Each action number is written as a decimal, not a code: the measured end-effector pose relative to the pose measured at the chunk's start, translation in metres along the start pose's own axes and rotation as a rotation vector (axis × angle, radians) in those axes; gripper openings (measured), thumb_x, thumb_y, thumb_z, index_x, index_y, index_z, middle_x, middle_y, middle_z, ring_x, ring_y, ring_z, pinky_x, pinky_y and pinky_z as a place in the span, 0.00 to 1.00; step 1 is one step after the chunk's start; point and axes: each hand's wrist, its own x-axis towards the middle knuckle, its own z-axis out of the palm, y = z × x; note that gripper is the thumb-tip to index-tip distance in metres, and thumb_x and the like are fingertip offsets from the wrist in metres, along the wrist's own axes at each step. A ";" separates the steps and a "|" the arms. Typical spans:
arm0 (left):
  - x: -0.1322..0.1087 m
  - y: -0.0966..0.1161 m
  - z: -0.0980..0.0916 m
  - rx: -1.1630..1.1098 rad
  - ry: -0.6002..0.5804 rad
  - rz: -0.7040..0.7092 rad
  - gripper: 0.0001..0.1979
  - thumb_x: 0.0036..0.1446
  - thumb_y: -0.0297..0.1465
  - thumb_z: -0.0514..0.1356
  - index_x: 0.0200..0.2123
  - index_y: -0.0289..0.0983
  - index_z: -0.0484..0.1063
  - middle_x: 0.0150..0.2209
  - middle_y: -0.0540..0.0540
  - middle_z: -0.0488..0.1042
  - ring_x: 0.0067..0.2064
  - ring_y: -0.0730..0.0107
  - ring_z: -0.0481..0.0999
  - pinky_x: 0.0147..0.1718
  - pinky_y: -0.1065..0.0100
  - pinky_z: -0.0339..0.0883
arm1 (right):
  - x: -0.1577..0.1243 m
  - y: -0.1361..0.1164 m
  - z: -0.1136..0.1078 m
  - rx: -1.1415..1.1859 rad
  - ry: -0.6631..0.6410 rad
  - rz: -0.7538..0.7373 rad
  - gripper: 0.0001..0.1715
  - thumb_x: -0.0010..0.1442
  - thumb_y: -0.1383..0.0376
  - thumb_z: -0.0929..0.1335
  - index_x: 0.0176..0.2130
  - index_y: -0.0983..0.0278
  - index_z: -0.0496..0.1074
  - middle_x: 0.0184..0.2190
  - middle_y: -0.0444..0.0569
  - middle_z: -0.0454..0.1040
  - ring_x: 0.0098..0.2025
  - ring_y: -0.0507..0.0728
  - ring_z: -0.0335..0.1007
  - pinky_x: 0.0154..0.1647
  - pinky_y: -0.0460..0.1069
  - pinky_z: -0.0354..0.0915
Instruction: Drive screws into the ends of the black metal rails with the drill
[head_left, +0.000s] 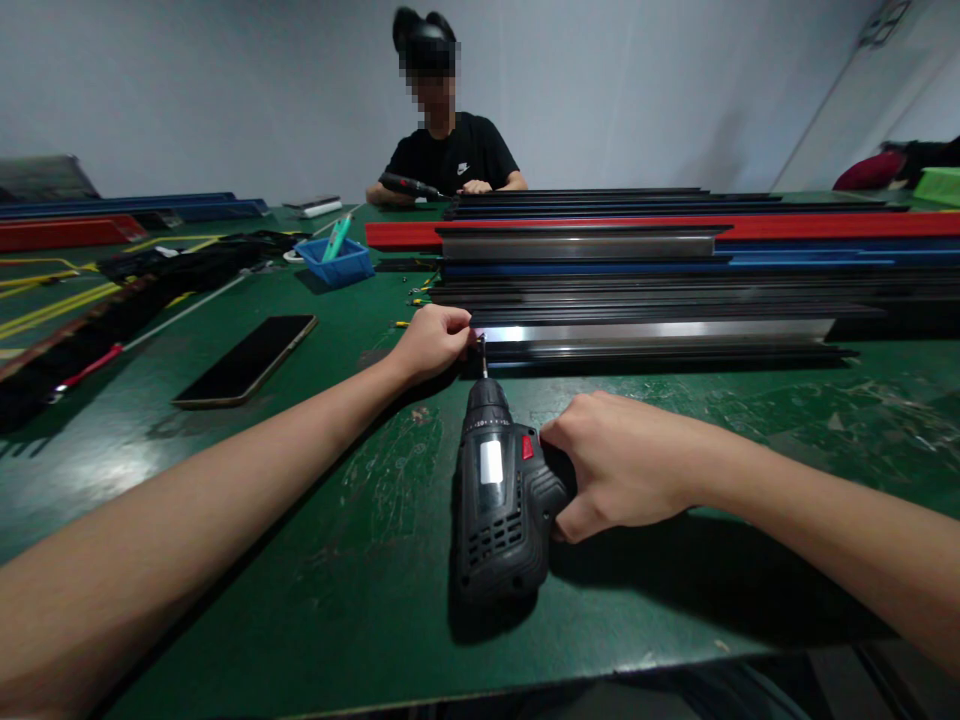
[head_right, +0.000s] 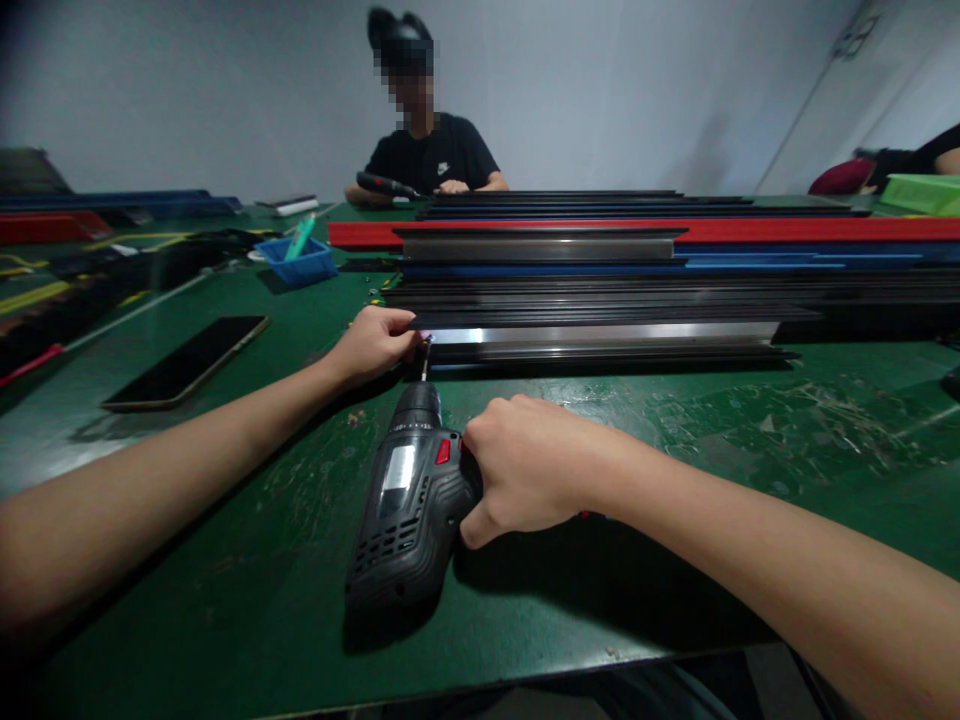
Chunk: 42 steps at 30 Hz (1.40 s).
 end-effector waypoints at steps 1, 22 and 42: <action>0.000 0.000 0.000 0.003 0.003 0.004 0.13 0.52 0.31 0.57 0.17 0.36 0.65 0.17 0.50 0.66 0.23 0.74 0.63 0.26 0.70 0.53 | 0.000 0.000 0.000 -0.002 0.003 -0.001 0.29 0.49 0.44 0.75 0.35 0.68 0.81 0.25 0.53 0.78 0.23 0.56 0.65 0.22 0.51 0.50; -0.001 0.000 0.000 0.007 0.010 0.015 0.14 0.52 0.32 0.57 0.17 0.37 0.63 0.17 0.50 0.66 0.24 0.73 0.63 0.26 0.70 0.52 | 0.000 -0.001 0.000 -0.001 0.002 0.001 0.29 0.48 0.44 0.75 0.34 0.67 0.80 0.24 0.52 0.77 0.22 0.55 0.63 0.21 0.51 0.49; 0.000 -0.001 0.001 -0.009 -0.001 0.005 0.14 0.53 0.33 0.58 0.18 0.36 0.65 0.18 0.50 0.67 0.24 0.73 0.64 0.25 0.71 0.53 | -0.001 -0.001 -0.001 0.009 -0.006 -0.002 0.28 0.49 0.45 0.75 0.35 0.68 0.81 0.26 0.53 0.78 0.23 0.56 0.65 0.23 0.51 0.49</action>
